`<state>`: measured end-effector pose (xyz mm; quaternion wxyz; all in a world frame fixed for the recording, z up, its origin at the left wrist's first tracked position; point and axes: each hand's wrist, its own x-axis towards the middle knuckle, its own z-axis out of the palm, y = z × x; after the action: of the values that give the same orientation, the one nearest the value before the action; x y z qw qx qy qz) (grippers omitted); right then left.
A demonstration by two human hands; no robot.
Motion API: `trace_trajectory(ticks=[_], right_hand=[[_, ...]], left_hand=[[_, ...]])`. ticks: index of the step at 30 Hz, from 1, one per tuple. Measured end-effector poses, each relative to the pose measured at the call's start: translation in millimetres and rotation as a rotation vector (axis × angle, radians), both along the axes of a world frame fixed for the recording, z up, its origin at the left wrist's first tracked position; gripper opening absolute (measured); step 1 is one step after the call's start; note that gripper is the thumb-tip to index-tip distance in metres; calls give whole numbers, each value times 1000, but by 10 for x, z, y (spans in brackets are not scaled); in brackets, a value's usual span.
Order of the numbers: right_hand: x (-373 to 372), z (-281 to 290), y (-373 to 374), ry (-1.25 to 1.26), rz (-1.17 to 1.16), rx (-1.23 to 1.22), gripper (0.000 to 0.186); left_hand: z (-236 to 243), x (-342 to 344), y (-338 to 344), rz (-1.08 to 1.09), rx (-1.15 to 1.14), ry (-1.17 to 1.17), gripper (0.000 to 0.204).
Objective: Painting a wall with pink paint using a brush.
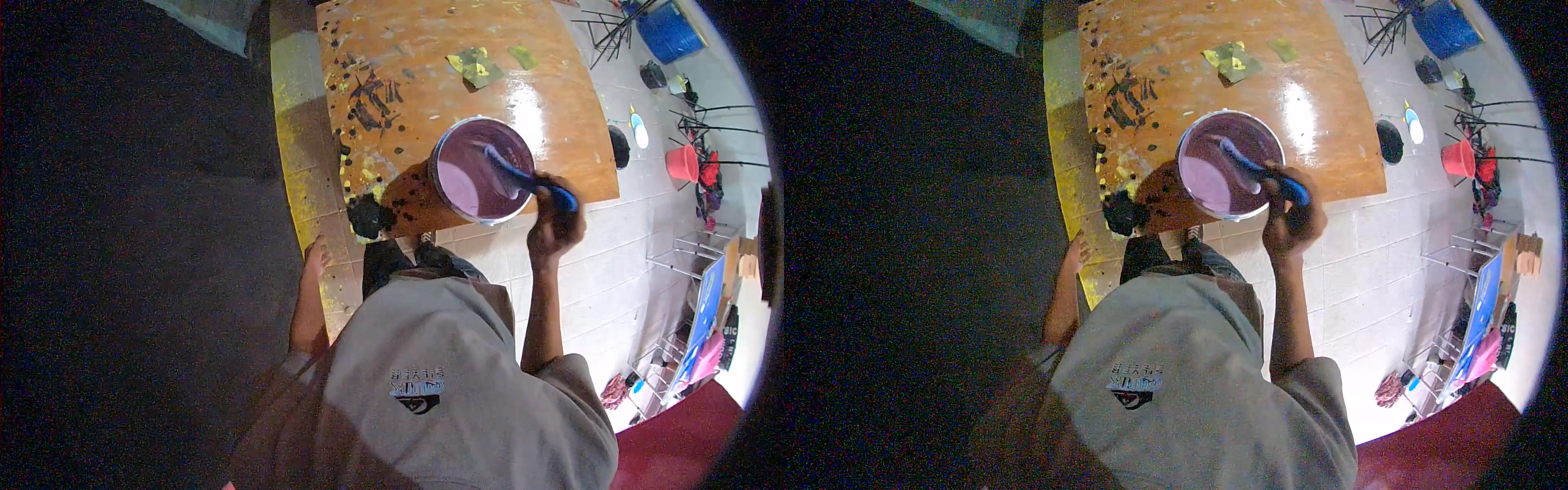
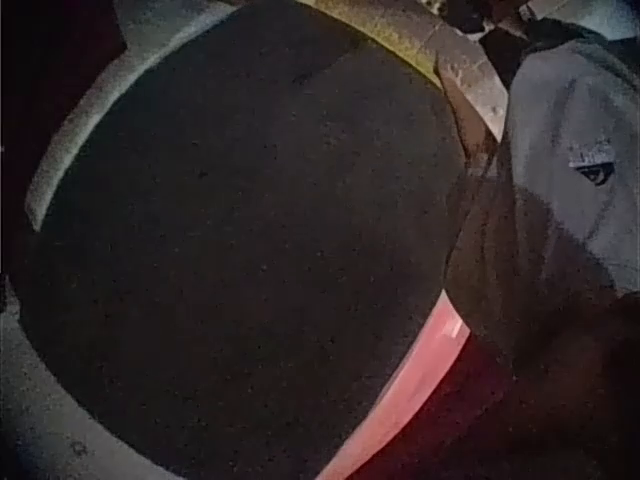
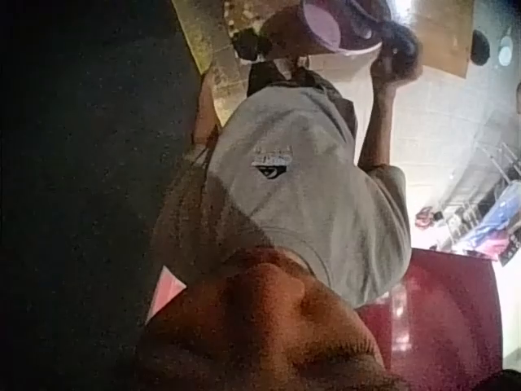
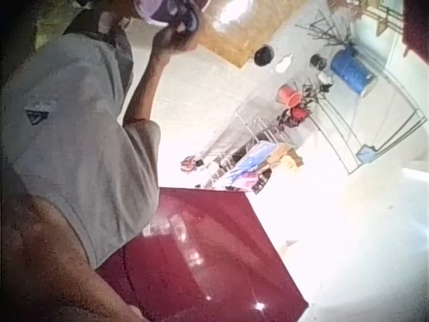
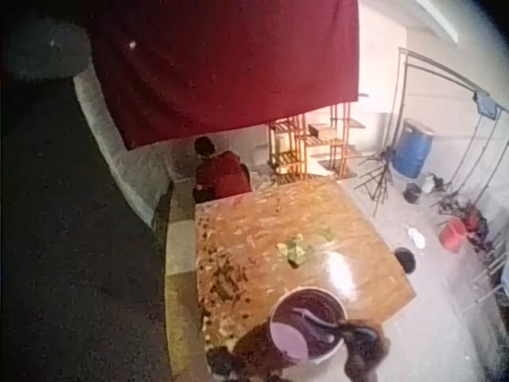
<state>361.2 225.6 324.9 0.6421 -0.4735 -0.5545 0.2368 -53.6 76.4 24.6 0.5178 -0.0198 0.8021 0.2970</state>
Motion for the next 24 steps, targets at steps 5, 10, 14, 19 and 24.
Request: trace_trajectory(ticks=[5,10,14,19,24], right_hand=[[41,-175,56,-249,48,-64,17],[48,-105,27,-16,-20,14,16],[102,-136,18,-122,0,-31,15],[100,-224,57,-159,42,-13,17],[107,-112,6,41,-2,-26,16]], left_hand=[[-202,-12,-569,143,14,-29,36],[-231,117,-835,-55,-16,-105,60],[8,328,-757,-96,-102,-90,57],[-24,356,-887,-99,-32,-44,50],[-14,393,-879,-101,-54,-46,56]])
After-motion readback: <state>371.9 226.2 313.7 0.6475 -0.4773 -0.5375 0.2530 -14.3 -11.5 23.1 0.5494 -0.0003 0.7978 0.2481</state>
